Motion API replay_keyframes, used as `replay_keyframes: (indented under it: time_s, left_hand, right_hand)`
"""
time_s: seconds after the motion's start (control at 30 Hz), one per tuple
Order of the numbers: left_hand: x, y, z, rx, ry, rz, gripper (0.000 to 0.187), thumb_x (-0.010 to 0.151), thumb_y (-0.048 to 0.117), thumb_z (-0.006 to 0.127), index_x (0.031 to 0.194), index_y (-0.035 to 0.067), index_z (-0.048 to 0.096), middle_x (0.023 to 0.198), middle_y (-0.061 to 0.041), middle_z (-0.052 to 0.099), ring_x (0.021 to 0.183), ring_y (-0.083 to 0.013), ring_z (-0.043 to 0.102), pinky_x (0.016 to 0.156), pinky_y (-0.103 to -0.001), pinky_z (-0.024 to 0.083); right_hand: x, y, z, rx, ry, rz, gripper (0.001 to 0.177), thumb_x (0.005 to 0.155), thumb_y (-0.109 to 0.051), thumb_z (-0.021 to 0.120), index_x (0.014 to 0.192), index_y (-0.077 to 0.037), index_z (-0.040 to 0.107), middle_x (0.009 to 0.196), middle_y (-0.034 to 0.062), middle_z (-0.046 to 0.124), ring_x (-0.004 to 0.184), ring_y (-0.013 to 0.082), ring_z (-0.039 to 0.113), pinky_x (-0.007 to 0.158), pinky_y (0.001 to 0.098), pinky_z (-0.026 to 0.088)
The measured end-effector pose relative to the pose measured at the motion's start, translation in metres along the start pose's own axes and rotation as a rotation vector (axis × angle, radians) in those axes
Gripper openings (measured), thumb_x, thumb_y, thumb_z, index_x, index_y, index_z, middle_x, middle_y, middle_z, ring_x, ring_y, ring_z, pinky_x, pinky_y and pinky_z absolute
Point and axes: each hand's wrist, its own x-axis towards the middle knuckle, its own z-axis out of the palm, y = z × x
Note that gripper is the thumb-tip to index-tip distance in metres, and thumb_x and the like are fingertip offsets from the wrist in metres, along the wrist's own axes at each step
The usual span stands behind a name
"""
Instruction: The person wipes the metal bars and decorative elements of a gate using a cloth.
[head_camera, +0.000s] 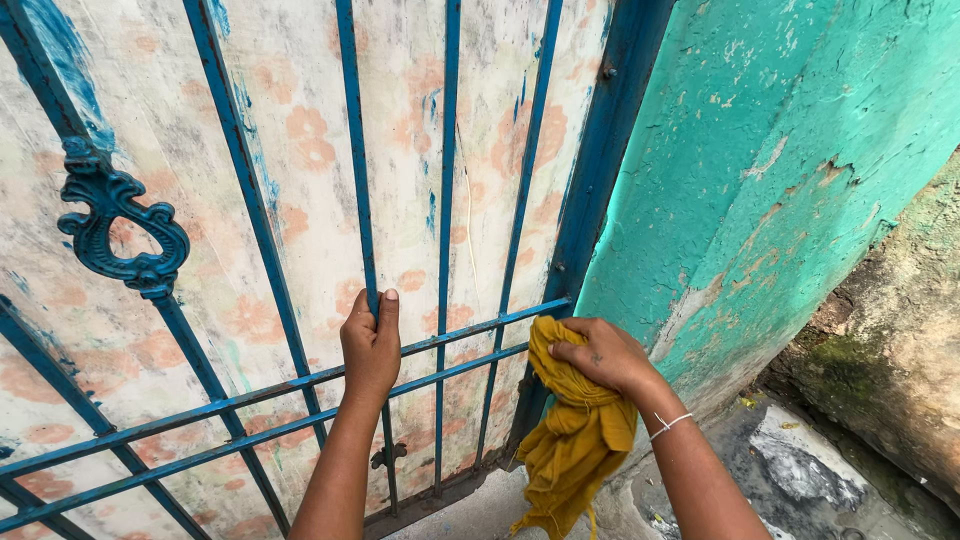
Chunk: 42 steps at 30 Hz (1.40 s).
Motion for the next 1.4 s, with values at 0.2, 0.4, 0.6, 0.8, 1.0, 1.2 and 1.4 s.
replay_keyframes:
  time_s: [0.2,0.4,0.6,0.8,1.0,1.2,1.4]
  left_hand:
    - [-0.002,0.003,0.002,-0.019,0.028,0.046,0.035,0.107,0.037,0.054,0.085,0.01,0.06,0.051,0.005,0.042,0.045,-0.0048,0.034,0.045,-0.026,0.026]
    - [-0.001,0.005,0.005,0.023,0.06,-0.019,0.031,0.103,0.036,0.054,0.088,0.011,0.063,0.046,0.004,0.041,0.04,-0.0059,0.033,0.042,-0.027,0.022]
    - [-0.002,0.004,0.009,0.052,0.113,0.059,0.035,0.105,0.035,0.055,0.084,0.009,0.063,0.046,0.003,0.043,0.04,-0.0054,0.035,0.043,-0.027,0.023]
    - [-0.001,0.001,0.006,0.024,0.072,0.023,0.033,0.105,0.034,0.055,0.085,0.009,0.063,0.047,0.003,0.044,0.041,-0.0055,0.036,0.042,-0.026,0.024]
    - [0.0,-0.003,0.008,0.035,0.08,0.072,0.033,0.106,0.033,0.054,0.084,0.009,0.062,0.048,0.004,0.044,0.041,-0.0048,0.035,0.042,-0.026,0.025]
    - [-0.002,0.002,0.009,0.06,0.109,0.065,0.03,0.104,0.032,0.054,0.084,0.012,0.062,0.045,0.005,0.044,0.038,-0.0037,0.037,0.039,-0.025,0.024]
    - [-0.001,0.001,0.006,0.032,0.069,0.057,0.032,0.105,0.033,0.054,0.082,0.011,0.06,0.046,0.005,0.044,0.039,-0.0043,0.034,0.041,-0.026,0.022]
  right_hand:
    - [-0.015,-0.025,-0.005,-0.318,0.64,-0.006,0.058,0.083,-0.031,0.072,0.139,-0.023,0.06,0.102,0.015,0.071,0.076,0.038,0.072,0.063,0.0487,0.057]
    - [0.029,-0.029,0.035,-0.419,0.6,-0.099,0.056,0.081,-0.02,0.07,0.134,-0.008,0.059,0.101,0.0197,0.068,0.076,0.037,0.072,0.063,0.0466,0.059]
    - [0.029,0.001,-0.009,0.275,0.155,-0.131,0.051,0.078,-0.026,0.076,0.126,-0.011,0.067,0.111,0.0155,0.077,0.099,0.0333,0.077,0.086,0.0443,0.058]
    - [0.003,-0.02,-0.01,-0.024,0.433,0.048,0.053,0.081,-0.031,0.074,0.132,-0.019,0.066,0.114,0.0185,0.074,0.098,0.0393,0.072,0.081,0.0492,0.057]
    - [0.024,-0.036,0.018,-0.113,0.525,0.014,0.055,0.079,-0.026,0.074,0.131,-0.01,0.064,0.113,0.0209,0.073,0.093,0.0401,0.072,0.078,0.0484,0.057]
    - [0.029,-0.007,-0.03,0.545,-0.129,-0.112,0.05,0.075,-0.031,0.078,0.118,-0.006,0.074,0.108,0.0205,0.081,0.096,0.0322,0.079,0.081,0.0401,0.062]
    - [0.019,-0.069,-0.131,0.083,0.795,-0.17,0.045,0.095,-0.045,0.073,0.129,-0.015,0.071,0.107,0.0187,0.076,0.094,0.0335,0.074,0.078,0.0428,0.056]
